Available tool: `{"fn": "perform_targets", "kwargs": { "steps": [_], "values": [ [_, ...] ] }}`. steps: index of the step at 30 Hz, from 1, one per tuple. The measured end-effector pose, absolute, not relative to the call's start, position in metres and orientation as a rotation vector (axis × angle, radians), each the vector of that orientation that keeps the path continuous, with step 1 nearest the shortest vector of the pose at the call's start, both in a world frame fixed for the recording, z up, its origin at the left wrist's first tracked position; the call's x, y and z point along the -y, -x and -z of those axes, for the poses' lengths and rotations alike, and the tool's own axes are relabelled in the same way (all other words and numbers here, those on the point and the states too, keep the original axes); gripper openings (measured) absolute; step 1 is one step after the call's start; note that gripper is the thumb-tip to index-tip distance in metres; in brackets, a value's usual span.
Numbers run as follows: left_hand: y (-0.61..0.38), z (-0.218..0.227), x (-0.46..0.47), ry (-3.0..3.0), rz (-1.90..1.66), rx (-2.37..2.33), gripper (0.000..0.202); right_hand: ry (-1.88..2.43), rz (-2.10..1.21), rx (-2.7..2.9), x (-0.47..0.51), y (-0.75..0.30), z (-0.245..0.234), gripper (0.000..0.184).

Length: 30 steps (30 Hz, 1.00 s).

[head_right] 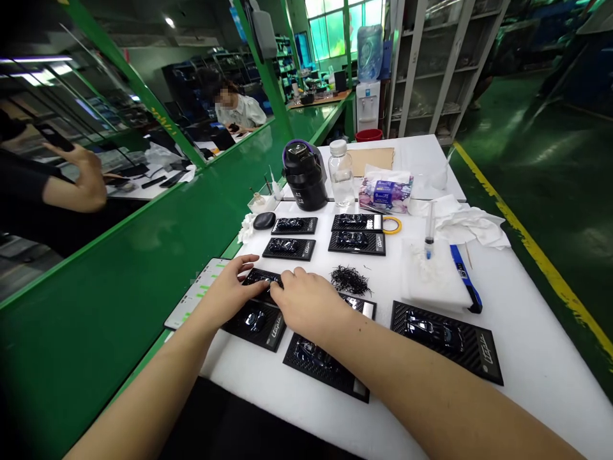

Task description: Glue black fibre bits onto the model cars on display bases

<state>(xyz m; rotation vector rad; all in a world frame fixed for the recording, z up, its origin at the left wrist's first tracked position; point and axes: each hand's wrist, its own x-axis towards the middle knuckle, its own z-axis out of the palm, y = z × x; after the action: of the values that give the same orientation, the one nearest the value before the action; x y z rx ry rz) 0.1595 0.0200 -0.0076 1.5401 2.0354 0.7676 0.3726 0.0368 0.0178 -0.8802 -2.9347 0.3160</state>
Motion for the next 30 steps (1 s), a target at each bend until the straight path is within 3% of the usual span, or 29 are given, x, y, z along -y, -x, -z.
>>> {"fn": "perform_targets", "kwargs": {
  "steps": [17,30],
  "values": [
    [-0.168,-0.024,-0.038,-1.509,-0.488,-2.076,0.065,0.875,-0.391,2.911,-0.044,-0.375,-0.014,0.04],
    [-0.167,-0.005,-0.029,-1.459,-0.594,-2.079,0.065,0.853,-0.355,2.908,-0.043,-0.377,-0.014,0.045]
  ]
}}
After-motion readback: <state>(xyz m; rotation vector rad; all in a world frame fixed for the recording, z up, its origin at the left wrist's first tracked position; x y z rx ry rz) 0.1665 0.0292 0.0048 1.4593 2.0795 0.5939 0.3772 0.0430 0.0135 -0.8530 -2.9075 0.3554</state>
